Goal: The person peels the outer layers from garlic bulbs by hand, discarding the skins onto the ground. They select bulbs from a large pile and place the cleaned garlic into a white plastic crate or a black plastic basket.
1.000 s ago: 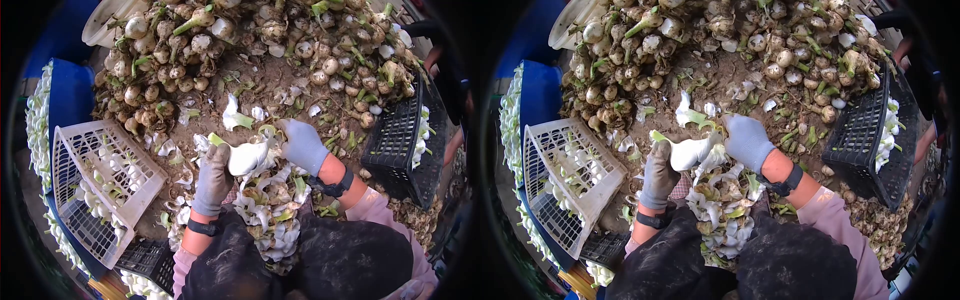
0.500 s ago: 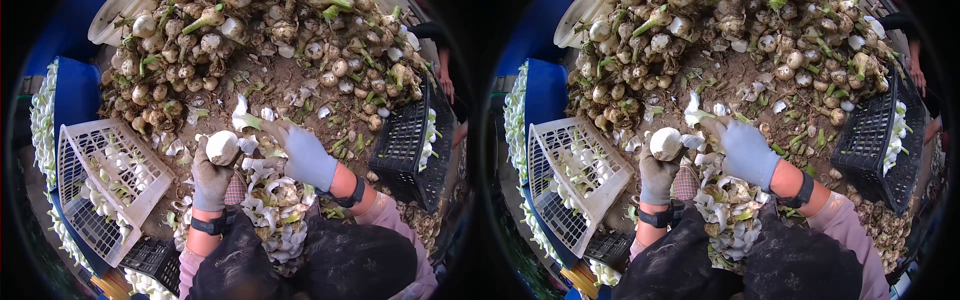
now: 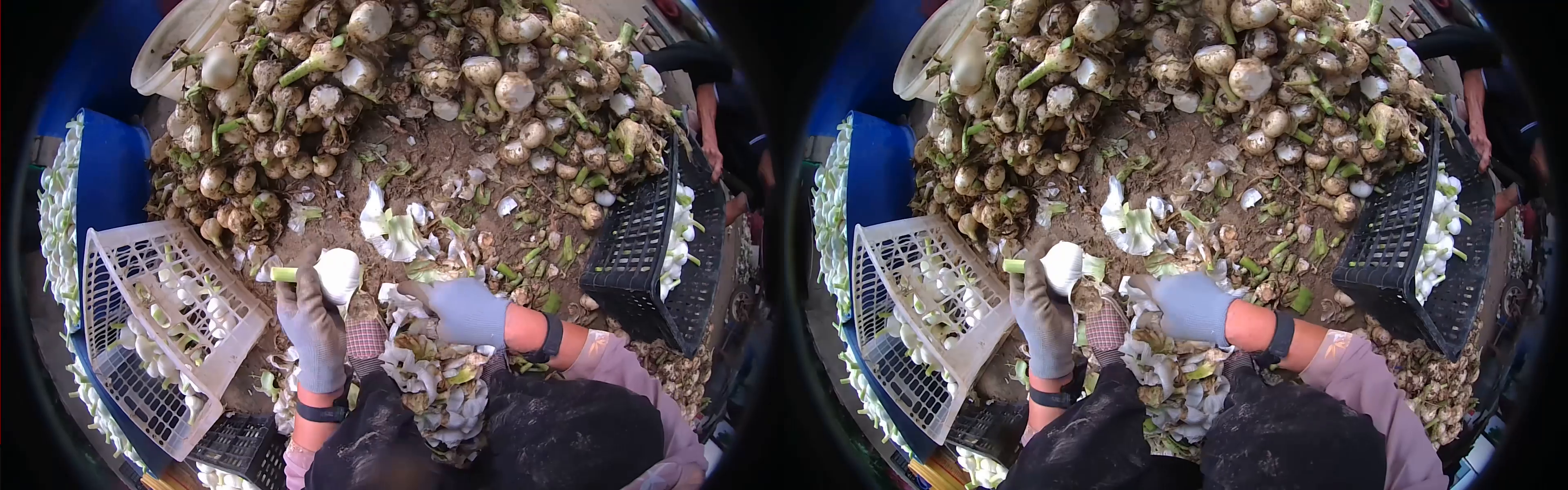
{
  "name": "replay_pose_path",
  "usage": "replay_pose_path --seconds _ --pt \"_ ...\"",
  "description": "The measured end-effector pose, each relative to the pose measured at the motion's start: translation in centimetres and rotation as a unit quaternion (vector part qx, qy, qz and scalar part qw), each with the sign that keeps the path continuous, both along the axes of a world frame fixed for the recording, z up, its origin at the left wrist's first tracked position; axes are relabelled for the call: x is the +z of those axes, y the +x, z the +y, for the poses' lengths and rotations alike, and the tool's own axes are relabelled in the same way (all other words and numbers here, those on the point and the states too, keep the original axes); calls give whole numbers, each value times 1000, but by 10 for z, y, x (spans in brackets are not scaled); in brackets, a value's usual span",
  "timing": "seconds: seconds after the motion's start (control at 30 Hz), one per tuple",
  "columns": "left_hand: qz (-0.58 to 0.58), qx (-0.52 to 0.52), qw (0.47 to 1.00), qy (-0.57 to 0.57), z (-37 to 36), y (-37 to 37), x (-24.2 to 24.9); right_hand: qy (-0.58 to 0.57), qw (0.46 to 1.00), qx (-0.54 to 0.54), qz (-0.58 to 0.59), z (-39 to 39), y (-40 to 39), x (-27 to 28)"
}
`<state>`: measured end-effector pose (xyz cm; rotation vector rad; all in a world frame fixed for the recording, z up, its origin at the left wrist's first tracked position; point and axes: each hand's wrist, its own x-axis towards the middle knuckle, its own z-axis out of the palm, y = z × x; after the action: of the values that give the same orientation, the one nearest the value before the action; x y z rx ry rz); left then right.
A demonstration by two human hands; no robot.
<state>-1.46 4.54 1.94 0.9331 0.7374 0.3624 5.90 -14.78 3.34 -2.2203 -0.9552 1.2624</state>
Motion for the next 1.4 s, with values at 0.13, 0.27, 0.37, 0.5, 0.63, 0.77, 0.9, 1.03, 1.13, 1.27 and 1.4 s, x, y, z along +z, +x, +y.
replay_pose_path --seconds 0.13,0.27,0.37,0.5,0.63,0.77,0.9,1.03,1.13,1.27,1.4 --pt "44 -129 970 201 -10 4 -2 230 944 -184 -151 19 -7 -8" --pt "-11 -99 995 -9 -18 6 7 48 986 -99 -123 15 9 -2" --pt "-58 -127 975 -174 -1 -15 41 85 964 -167 -188 2 19 -17" --pt "-446 8 790 -421 94 -55 86 16 915 -181 -361 -30 60 -34" --pt "-490 21 805 -334 97 -59 121 -132 847 -214 -468 -30 99 -49" --pt "-216 -90 969 -74 51 -19 69 -128 895 -243 -351 -35 117 -76" --pt "-27 -163 986 23 1 9 24 -161 899 -216 -346 -28 120 -62" --pt "37 -237 968 70 -7 11 0 -103 846 -405 -331 -29 131 -59" --pt "62 -261 961 72 -8 3 -3 -234 861 -316 -321 -28 142 -62" --pt "64 -267 960 61 -4 2 -22 -46 900 -344 -265 -27 125 -92" --pt "78 -282 956 27 -6 9 -44 -35 887 -403 -221 -35 95 -63"
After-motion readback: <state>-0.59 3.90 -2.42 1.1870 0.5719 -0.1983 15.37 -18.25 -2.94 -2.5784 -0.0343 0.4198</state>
